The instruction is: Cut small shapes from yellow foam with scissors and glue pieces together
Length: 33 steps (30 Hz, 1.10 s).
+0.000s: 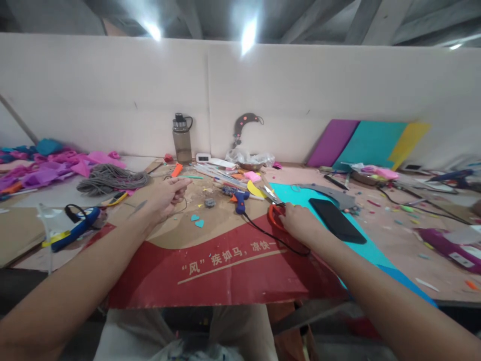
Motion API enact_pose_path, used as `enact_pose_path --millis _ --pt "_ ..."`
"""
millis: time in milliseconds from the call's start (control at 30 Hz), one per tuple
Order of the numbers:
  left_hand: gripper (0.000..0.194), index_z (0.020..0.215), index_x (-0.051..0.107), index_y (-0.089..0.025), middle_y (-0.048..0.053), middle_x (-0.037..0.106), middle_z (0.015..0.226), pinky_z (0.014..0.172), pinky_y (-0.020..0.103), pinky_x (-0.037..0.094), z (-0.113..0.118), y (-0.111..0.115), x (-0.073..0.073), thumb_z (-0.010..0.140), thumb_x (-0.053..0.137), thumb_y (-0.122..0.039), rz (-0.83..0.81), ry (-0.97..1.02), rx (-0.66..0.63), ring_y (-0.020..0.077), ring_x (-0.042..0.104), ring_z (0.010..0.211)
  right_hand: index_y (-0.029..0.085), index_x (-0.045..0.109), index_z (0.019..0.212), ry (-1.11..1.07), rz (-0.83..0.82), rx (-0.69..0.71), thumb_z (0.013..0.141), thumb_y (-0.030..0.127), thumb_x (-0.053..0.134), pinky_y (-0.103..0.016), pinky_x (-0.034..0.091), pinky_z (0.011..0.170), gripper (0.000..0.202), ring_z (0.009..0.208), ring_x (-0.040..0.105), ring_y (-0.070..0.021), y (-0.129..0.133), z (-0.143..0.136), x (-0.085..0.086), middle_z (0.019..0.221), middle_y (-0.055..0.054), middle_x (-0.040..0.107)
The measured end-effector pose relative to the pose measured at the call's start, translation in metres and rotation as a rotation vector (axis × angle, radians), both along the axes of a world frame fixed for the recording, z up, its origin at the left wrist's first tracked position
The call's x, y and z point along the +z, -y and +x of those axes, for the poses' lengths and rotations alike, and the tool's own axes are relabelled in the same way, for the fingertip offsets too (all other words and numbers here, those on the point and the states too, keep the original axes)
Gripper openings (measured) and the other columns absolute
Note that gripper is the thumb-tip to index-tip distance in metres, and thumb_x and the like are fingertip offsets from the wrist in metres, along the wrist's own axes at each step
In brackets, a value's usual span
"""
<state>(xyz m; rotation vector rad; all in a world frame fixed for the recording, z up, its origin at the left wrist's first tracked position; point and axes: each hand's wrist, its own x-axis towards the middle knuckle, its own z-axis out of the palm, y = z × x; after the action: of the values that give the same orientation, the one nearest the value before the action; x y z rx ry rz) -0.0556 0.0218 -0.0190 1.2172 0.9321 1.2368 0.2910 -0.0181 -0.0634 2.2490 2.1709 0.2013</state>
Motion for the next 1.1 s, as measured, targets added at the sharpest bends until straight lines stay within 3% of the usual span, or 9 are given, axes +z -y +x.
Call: enact_pose_path --millis 133,233,333,467,567,633,767,1100 --pt "0.031 0.065 0.052 -0.014 -0.008 0.036 0.051 0.037 0.016 0.012 -0.002 -0.004 -0.001 0.067 0.074 -0.036 -0.016 0.002 0.010 0.0007 0.023 0.039 0.004 0.051 0.119 -0.066 -0.024 -0.104 0.084 0.032 0.051 -0.032 0.040 0.060 0.044 0.078 0.067 -0.0309 -0.004 0.001 0.005 0.092 -0.022 0.068" --pt "0.031 0.065 0.051 -0.014 -0.008 0.037 0.051 0.037 0.016 0.012 -0.001 -0.003 0.000 0.067 0.073 -0.035 -0.024 0.008 0.014 0.0006 0.024 0.039 0.008 0.043 0.130 -0.196 0.084 -0.155 0.081 0.041 0.054 -0.033 0.040 0.057 0.060 0.077 0.067 -0.0321 -0.002 0.015 0.015 0.093 -0.021 0.068" --pt "0.030 0.063 0.050 -0.015 -0.007 0.037 0.051 0.037 0.015 0.013 0.000 0.000 0.002 0.067 0.073 -0.033 -0.011 0.010 0.012 0.0011 0.026 0.040 0.019 0.045 0.132 -0.302 0.236 -0.138 0.084 0.036 0.050 -0.036 0.041 0.060 0.051 0.076 0.066 -0.0296 0.005 0.023 0.030 0.092 -0.019 0.068" --pt "0.026 0.064 0.050 -0.015 -0.007 0.037 0.052 0.037 0.016 0.015 0.002 0.005 0.007 0.067 0.072 -0.029 -0.005 0.014 0.006 0.0017 0.028 0.041 0.021 0.041 0.136 -0.568 0.403 0.180 0.080 0.028 0.051 -0.038 0.047 0.073 0.057 0.092 0.064 -0.0287 0.023 -0.008 0.053 0.107 -0.016 0.065" --pt "0.025 0.064 0.051 -0.015 -0.007 0.038 0.052 0.038 0.015 0.015 0.002 0.006 0.008 0.066 0.072 -0.028 0.000 0.030 -0.006 0.0017 0.029 0.041 0.020 0.040 0.138 -0.663 0.338 0.412 0.080 0.025 0.049 -0.043 0.047 0.087 0.058 0.109 0.058 -0.0296 0.037 -0.053 0.060 0.124 -0.013 0.060" --pt "0.026 0.064 0.051 -0.015 -0.007 0.038 0.052 0.038 0.015 0.015 0.002 0.006 0.008 0.066 0.073 -0.029 0.008 0.048 -0.022 0.0015 0.027 0.041 0.022 0.049 0.131 -0.657 0.326 0.505 0.080 0.025 0.051 -0.043 0.044 0.094 0.051 0.115 0.055 -0.0292 0.043 -0.080 0.061 0.128 -0.010 0.059" --pt "0.026 0.070 0.055 -0.014 -0.008 0.036 0.052 0.038 0.015 0.014 0.003 0.005 0.006 0.067 0.073 -0.032 0.014 0.081 -0.026 0.0014 0.026 0.040 0.021 0.056 0.119 -0.649 0.277 0.568 0.079 0.022 0.053 -0.037 0.046 0.091 0.041 0.109 0.059 -0.0259 0.044 -0.112 0.053 0.119 -0.008 0.064" --pt "0.030 0.060 0.040 -0.018 -0.009 0.026 0.049 0.038 0.018 0.010 0.005 0.012 0.012 0.070 0.066 -0.027 0.039 0.055 -0.079 0.0026 0.017 0.039 0.016 0.052 0.124 -0.526 0.277 0.581 0.078 0.021 0.054 -0.037 0.047 0.084 0.046 0.101 0.060 -0.0270 0.031 -0.123 0.031 0.114 -0.013 0.064"
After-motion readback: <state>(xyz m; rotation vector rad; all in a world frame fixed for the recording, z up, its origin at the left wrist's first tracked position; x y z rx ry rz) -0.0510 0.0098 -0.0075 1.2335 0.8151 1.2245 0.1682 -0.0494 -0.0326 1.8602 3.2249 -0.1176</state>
